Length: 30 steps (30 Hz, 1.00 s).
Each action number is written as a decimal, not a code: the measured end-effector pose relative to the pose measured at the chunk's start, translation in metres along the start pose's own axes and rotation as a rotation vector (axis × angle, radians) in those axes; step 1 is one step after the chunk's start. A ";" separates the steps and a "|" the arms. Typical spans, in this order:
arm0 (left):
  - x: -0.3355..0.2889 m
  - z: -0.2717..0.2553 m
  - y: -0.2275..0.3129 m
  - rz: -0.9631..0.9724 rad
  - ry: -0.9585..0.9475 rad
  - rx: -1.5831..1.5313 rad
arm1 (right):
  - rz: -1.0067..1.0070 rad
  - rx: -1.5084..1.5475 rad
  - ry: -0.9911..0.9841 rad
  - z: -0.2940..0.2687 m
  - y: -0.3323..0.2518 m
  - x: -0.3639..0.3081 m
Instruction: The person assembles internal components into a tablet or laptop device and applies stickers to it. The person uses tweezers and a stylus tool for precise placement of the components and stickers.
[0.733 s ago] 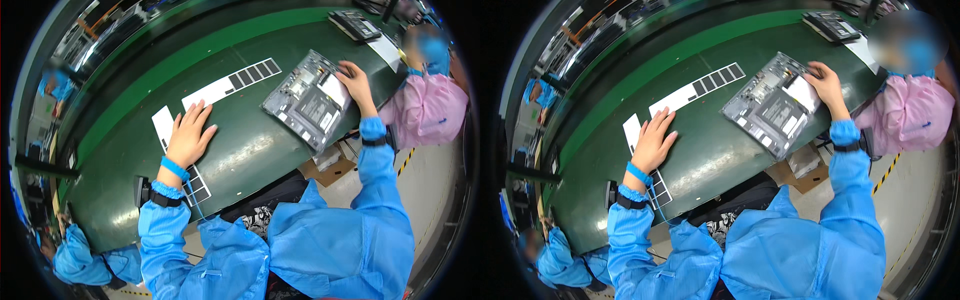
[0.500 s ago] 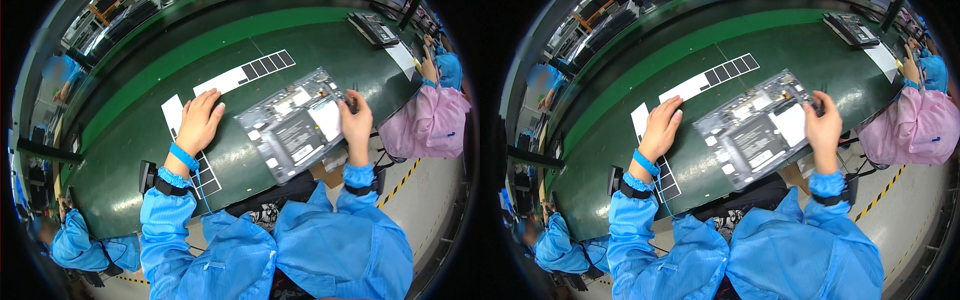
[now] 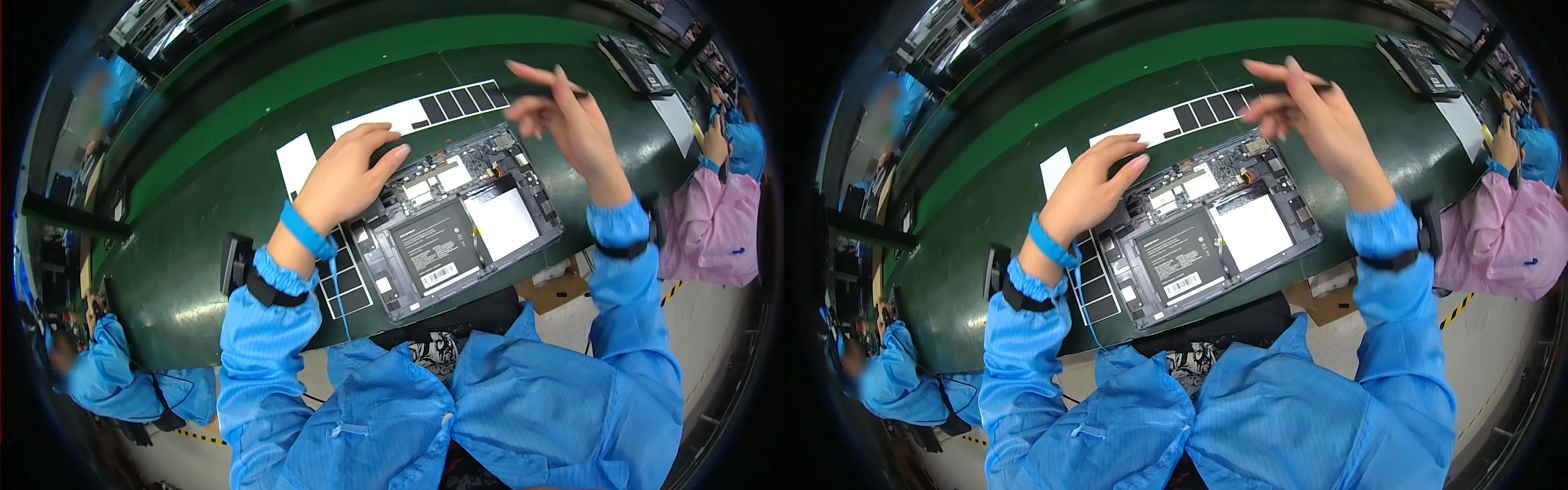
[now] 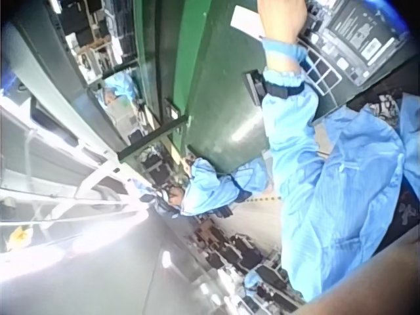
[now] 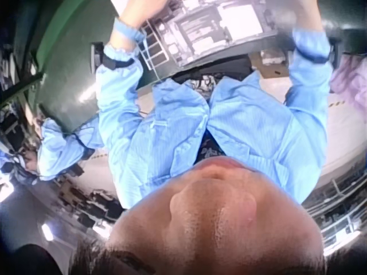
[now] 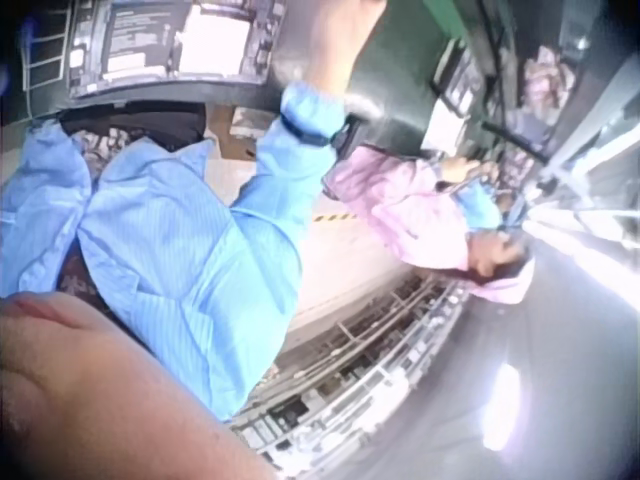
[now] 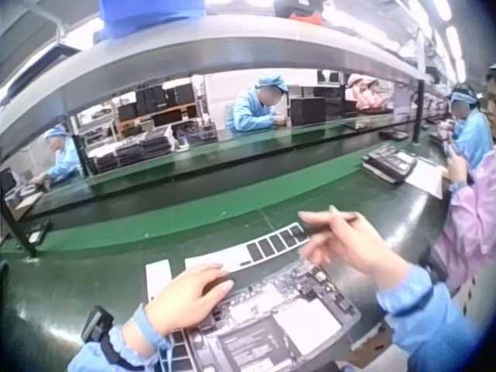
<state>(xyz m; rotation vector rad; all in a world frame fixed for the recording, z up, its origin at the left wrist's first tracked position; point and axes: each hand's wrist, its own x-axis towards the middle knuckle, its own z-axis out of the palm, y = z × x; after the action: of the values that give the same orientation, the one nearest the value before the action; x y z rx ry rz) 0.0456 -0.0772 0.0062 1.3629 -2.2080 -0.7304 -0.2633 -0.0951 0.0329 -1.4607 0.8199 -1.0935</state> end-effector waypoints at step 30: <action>0.016 0.023 -0.027 0.085 0.010 0.309 | 0.080 -0.307 0.034 0.042 0.070 0.063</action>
<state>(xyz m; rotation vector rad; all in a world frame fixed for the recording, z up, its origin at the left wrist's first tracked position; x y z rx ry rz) 0.0430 -0.0976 -0.0274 1.3968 -2.4282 -0.3609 -0.1970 -0.1513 -0.0229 -1.6498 1.0980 -0.9651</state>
